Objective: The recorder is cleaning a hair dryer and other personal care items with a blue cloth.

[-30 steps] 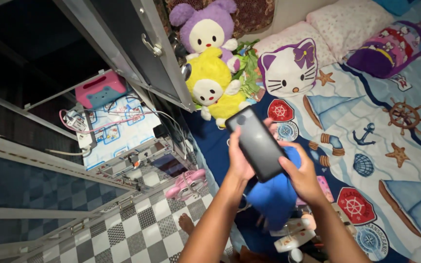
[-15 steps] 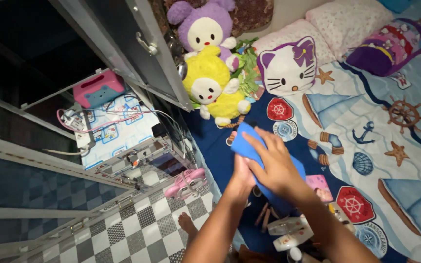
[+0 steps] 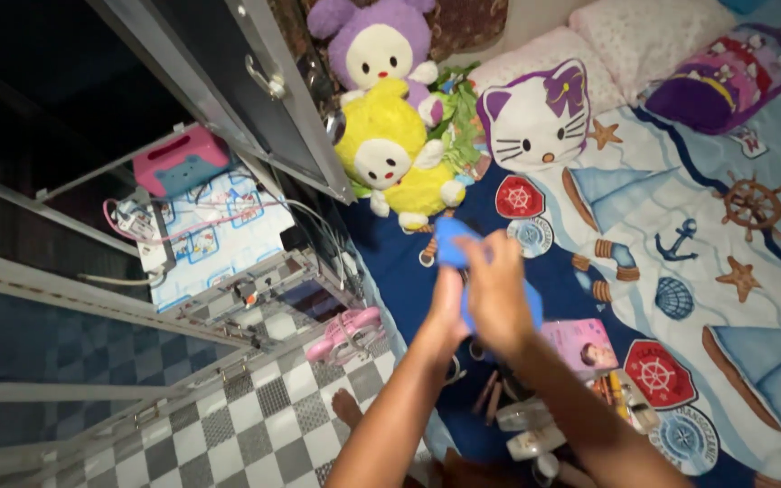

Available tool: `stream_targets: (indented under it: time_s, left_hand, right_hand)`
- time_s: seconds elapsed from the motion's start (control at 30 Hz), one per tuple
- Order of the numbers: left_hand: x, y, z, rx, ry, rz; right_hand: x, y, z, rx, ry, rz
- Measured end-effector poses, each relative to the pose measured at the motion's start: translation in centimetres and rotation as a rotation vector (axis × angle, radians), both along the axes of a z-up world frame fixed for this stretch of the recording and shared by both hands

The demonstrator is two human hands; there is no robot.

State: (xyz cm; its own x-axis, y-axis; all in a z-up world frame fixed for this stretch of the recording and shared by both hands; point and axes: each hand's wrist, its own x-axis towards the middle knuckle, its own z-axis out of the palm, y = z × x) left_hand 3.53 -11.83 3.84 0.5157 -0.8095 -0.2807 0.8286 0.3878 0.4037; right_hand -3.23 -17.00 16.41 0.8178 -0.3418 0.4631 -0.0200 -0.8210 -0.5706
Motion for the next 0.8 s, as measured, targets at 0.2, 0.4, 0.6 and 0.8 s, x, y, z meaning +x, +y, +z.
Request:
stream_targets:
  time_s: [0.2,0.4,0.6,0.8]
  left_hand:
    - [-0.9,0.5,2.8,-0.001,0.035,0.045]
    - [-1.4,1.9,3.0,-0.061,0.006,-0.065]
    - [0.2,1.6,1.2,-0.111,-0.013,0.054]
    - [-0.2,1.6,4.7,0.002,-0.049,0.105]
  right_hand:
    - [1.8,-1.4,-0.5,-0.12,-0.033,0.024]
    - [5.5,-14.2,-9.4,0.202,-0.202,-0.108]
    - [0.2,-4.1,1.9,0.539,0.041,-0.03]
    - [1.5,-2.2,-1.5,0.151,-0.029,0.063]
